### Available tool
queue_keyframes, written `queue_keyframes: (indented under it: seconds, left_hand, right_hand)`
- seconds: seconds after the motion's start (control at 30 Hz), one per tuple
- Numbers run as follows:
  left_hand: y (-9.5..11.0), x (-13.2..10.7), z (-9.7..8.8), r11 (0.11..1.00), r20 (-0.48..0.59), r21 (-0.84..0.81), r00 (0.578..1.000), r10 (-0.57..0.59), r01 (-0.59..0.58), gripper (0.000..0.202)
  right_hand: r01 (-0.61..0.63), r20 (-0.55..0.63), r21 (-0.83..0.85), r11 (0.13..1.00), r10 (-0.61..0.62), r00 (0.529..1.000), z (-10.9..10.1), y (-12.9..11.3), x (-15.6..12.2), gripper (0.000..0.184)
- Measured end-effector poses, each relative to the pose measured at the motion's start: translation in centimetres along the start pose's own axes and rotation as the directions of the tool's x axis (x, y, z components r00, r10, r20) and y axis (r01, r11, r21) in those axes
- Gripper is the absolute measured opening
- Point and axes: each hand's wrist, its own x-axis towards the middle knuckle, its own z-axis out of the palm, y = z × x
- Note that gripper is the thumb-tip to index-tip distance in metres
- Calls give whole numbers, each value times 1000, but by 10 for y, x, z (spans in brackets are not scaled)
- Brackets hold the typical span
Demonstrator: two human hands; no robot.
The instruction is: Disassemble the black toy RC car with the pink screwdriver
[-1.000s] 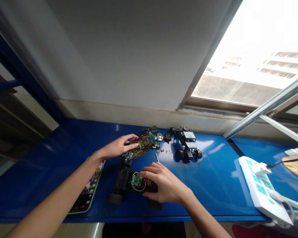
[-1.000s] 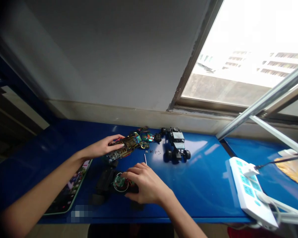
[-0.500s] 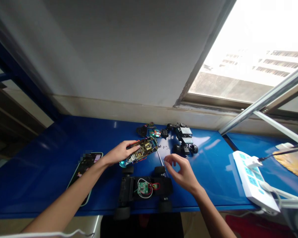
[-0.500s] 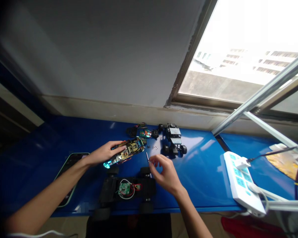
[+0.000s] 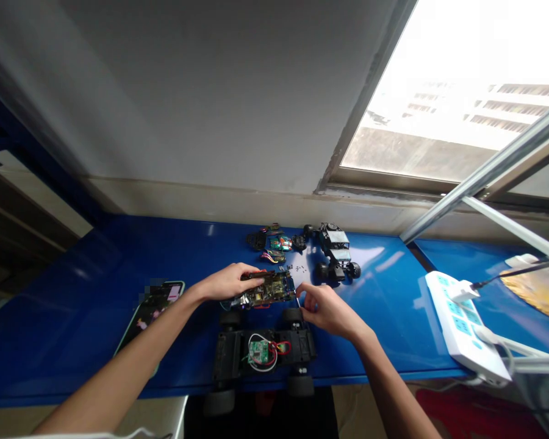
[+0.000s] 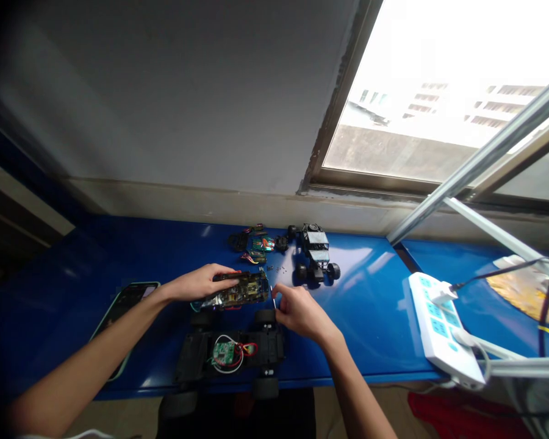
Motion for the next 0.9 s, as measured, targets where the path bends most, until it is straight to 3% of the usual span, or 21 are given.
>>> queue_keyframes:
  seconds: [0.27,0.5,0.6,0.7,0.9]
  left_hand:
    - [7,5,4,995,-42,88,998,53,-49,43]
    - [12,6,7,975,-70,209,994,86,-70,37]
    - [10,5,10,964,-127,249,984,122,-88,33]
    - [8,4,12,960,-185,265,972,145,-93,30]
    - [5,2,10,960,-209,266,966,151,-93,28]
  right_hand:
    - [-165,-115,-144,976,150,982,4,3,-11,41]
    - [-283,-246,-183,941,235,941,16,7,-14,26]
    - [-269,-262,-158,950,222,939,12,7,-16,26]
    - [-214,-285,-29,976,197,938,2,2,-17,28]
    - [61,-394,167,984,10,919,-18,-20,2,28]
